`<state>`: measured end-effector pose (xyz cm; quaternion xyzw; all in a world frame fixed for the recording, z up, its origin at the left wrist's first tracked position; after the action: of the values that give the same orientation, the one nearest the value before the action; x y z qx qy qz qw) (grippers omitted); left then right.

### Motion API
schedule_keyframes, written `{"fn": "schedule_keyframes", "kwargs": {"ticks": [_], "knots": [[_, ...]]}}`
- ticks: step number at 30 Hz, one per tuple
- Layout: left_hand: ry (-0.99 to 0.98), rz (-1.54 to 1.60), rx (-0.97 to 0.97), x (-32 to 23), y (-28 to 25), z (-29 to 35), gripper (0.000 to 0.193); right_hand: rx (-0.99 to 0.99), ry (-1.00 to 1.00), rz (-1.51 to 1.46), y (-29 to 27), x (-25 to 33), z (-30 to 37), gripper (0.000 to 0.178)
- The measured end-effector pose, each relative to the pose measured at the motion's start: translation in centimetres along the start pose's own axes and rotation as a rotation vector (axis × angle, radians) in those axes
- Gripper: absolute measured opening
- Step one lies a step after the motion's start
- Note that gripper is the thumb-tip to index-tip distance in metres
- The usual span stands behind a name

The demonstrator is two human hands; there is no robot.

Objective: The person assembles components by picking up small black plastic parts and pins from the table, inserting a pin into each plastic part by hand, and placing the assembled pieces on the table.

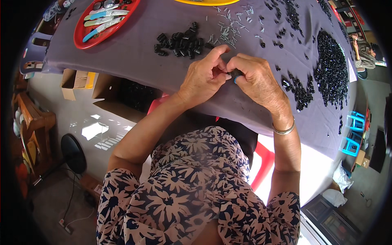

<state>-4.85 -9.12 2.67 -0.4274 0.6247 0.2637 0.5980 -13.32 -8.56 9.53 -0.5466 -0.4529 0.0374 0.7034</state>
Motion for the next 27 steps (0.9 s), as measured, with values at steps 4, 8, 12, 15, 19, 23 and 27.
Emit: {"fn": "schedule_keyframes", "kwargs": {"ticks": [4, 8, 12, 15, 19, 23, 27], "knots": [[-0.027, -0.037, 0.008, -0.2, 0.1, 0.1, 0.062, 0.033, -0.028, -0.056, 0.5, -0.4, -0.5, 0.024], [-0.052, -0.043, 0.018, 0.0, 0.2, 0.1, 0.063, 0.091, -0.018, -0.085, 1.0, -0.9, -0.5, 0.024], [-0.037, -0.062, 0.017, 0.1, 0.1, 0.1, 0.058, 0.086, 0.013, -0.101, 0.7, -1.6, -0.3, 0.029], [-0.010, -0.064, 0.011, 0.5, 0.1, 0.4, 0.043, 0.063, 0.156, -0.358, -0.4, -5.4, 0.9, 0.044], [0.066, -0.095, 0.042, -1.2, 0.2, -0.1, 0.025, -0.208, 0.449, -0.131, -6.0, -12.7, 2.8, 0.036], [0.091, -0.086, 0.032, -1.4, 0.3, -0.1, 0.016, -0.203, 0.662, -0.017, -6.9, -15.3, 2.6, 0.022], [0.114, -0.069, 0.032, -1.1, 0.3, -0.1, 0.016, -0.146, 0.641, 0.038, -6.5, -15.9, 1.4, 0.022]]}}
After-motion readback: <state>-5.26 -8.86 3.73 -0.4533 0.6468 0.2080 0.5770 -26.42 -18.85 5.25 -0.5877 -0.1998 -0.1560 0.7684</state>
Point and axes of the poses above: each hand's wrist, its own z-axis away from the middle knuckle, its own y-axis out of the palm, x = y × z, the point moved 10 cm from there along -z, towards the middle knuckle, and after that the axes turned 14 degrees about x, right-handed, at the moved point
